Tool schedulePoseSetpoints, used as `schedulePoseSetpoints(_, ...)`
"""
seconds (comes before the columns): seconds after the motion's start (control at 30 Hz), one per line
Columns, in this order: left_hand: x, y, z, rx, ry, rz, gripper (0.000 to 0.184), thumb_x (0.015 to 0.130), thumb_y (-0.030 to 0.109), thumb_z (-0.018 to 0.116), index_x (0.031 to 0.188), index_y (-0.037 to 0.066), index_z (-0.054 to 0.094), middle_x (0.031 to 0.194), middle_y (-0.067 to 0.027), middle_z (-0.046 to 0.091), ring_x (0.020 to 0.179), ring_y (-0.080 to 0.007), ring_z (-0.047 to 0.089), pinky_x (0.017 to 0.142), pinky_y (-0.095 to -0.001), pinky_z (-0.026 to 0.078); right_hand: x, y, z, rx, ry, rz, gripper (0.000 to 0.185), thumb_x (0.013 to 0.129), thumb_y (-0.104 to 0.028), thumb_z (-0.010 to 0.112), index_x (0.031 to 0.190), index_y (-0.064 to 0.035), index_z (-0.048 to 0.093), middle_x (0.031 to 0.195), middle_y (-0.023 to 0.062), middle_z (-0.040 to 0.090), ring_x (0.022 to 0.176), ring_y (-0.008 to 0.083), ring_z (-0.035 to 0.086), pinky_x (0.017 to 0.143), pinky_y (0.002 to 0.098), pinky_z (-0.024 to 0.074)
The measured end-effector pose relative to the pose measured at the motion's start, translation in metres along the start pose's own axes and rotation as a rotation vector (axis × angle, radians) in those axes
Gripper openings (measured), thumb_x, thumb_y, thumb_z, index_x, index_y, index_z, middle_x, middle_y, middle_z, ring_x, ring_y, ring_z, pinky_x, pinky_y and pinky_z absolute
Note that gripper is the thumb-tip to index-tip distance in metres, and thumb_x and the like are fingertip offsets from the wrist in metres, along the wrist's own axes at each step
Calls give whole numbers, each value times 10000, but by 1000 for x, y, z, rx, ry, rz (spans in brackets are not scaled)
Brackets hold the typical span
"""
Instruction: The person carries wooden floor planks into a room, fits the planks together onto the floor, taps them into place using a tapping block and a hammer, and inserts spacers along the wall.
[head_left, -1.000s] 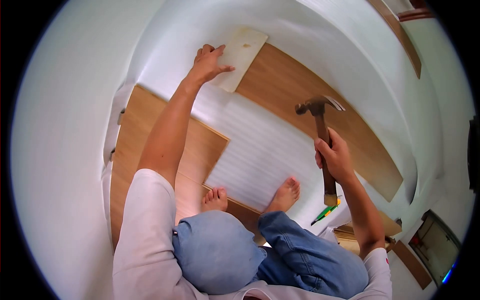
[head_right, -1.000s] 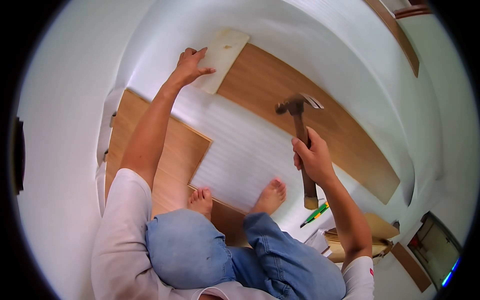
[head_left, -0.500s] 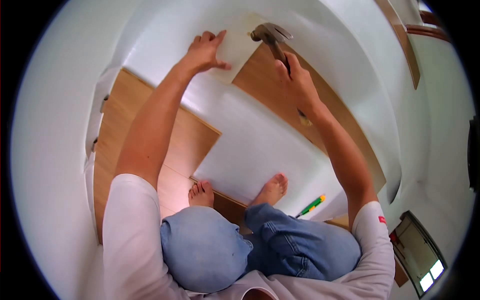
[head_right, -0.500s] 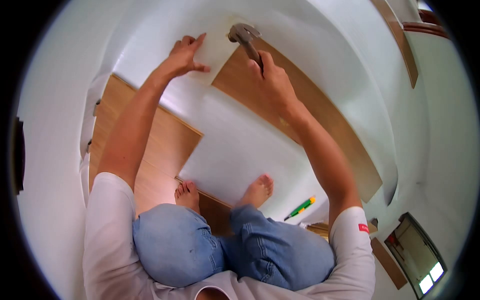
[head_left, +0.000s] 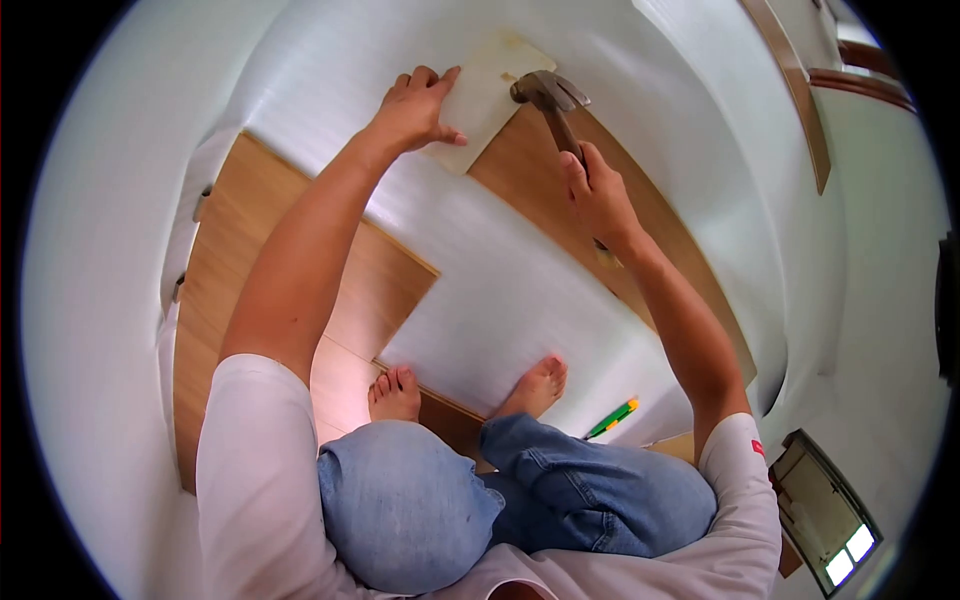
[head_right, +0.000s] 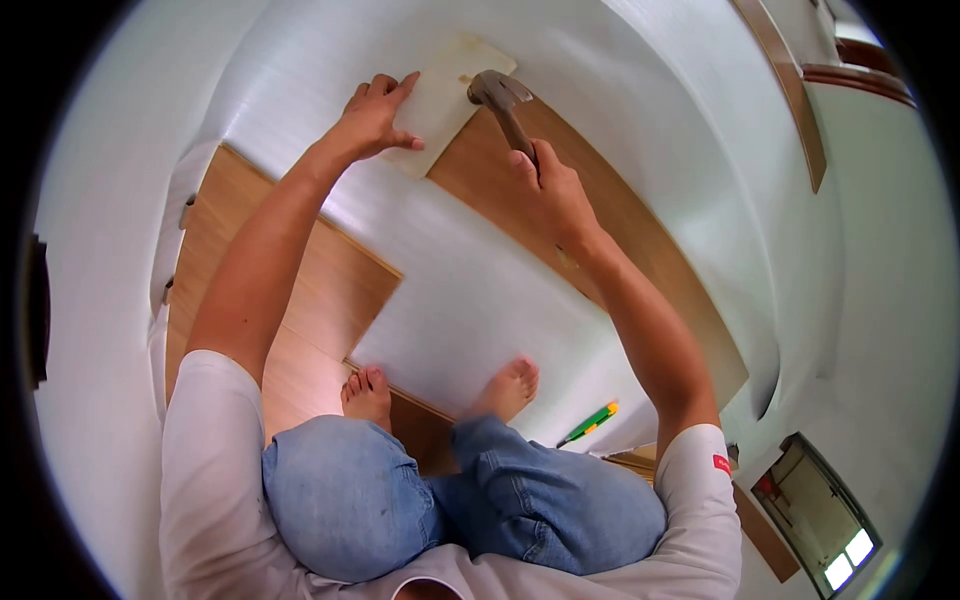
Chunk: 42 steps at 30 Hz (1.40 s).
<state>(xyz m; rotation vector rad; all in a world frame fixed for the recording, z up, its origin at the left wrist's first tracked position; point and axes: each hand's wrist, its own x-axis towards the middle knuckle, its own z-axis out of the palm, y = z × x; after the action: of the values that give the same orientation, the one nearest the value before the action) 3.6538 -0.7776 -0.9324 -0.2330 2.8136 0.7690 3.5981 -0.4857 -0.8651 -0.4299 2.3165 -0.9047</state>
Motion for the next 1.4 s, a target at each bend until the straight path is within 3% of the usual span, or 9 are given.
schedulePoseSetpoints(0.1, 0, 3, 1, -3, -18, -2, 1051, 704, 458, 874, 1558, 150, 346, 1396, -168, 479, 1246, -379, 469, 1088, -440, 418, -4, -39, -22, 52, -35, 84, 420, 1061, -414, 498, 1278, -60, 560, 728, 20, 556, 620, 101, 541, 583, 294, 443)
schedulePoseSetpoints(0.3, 0, 2, 0, -12, 16, 14, 1046, 698, 449, 879, 1547, 135, 355, 1371, -168, 490, 1229, -375, 477, 1078, -443, 427, -26, -112, -51, 513, 381, -894, 383, 1084, -369, 395, 1272, -36, 414, 724, 49, 534, 560, 88, 448, 496, 223, 379)
schedulePoseSetpoints(0.37, 1, 3, 2, 2, 12, 3, 1066, 666, 459, 894, 1541, 143, 373, 1346, -166, 499, 1213, -377, 488, 1063, -451, 441, -8, -46, -18, 371, 398, -851, 398, 1071, -431, 406, 1240, -77, 477, 740, 76, 555, 595, 118, 497, 502, 266, 410)
schedulePoseSetpoints(0.43, -4, 6, 2, 31, -9, 7, 1078, 647, 467, 902, 1537, 150, 383, 1334, -164, 501, 1203, -377, 494, 1055, -453, 448, 13, 13, -7, -279, 26, -83, 343, 1062, -424, 463, 1129, -98, 541, 728, 77, 568, 653, 128, 548, 519, 305, 436)
schedulePoseSetpoints(0.6, -3, 5, 3, 76, -12, 6, 1123, 614, 430, 921, 1559, 180, 367, 1315, -154, 485, 1154, -363, 494, 1049, -457, 442, -19, -42, -32, 217, 185, 35, 352, 1079, -383, 461, 956, -56, 505, 662, 18, 543, 540, 99, 509, 481, 300, 406)
schedulePoseSetpoints(0.67, -4, 10, 0, 47, 16, -33, 1107, 635, 421, 915, 1561, 181, 360, 1324, -149, 479, 1170, -353, 483, 1053, -449, 439, -35, -63, -38, 373, 301, -174, 339, 1080, -351, 465, 929, -49, 498, 658, 3, 530, 490, 74, 463, 457, 265, 380)
schedulePoseSetpoints(0.9, -19, 14, 9, 19, 126, -91, 916, 695, 412, 888, 1462, 126, 476, 1264, -181, 527, 1153, -360, 517, 1008, -441, 470, -78, -27, -16, 307, 282, -167, 320, 1083, -319, 466, 1139, -26, 582, 691, -21, 520, 497, 39, 438, 450, 214, 358)
schedulePoseSetpoints(1.33, -20, 23, 5, -179, 180, -167, 485, 837, 281, 801, 1179, 25, 571, 1102, -264, 652, 1023, -392, 638, 884, -461, 518, -132, 20, 20, 370, 202, 44, 316, 1068, -340, 508, 1064, -30, 570, 625, -22, 521, 473, 48, 437, 442, 240, 364)
schedulePoseSetpoints(1.4, -3, 16, 19, -169, 128, -394, 405, 882, 259, 753, 1169, 23, 591, 1048, -226, 680, 958, -353, 655, 841, -438, 517, -137, 24, 22, 401, 203, 48, 313, 1069, -336, 505, 1059, -30, 568, 626, -23, 520, 473, 47, 436, 439, 239, 360)
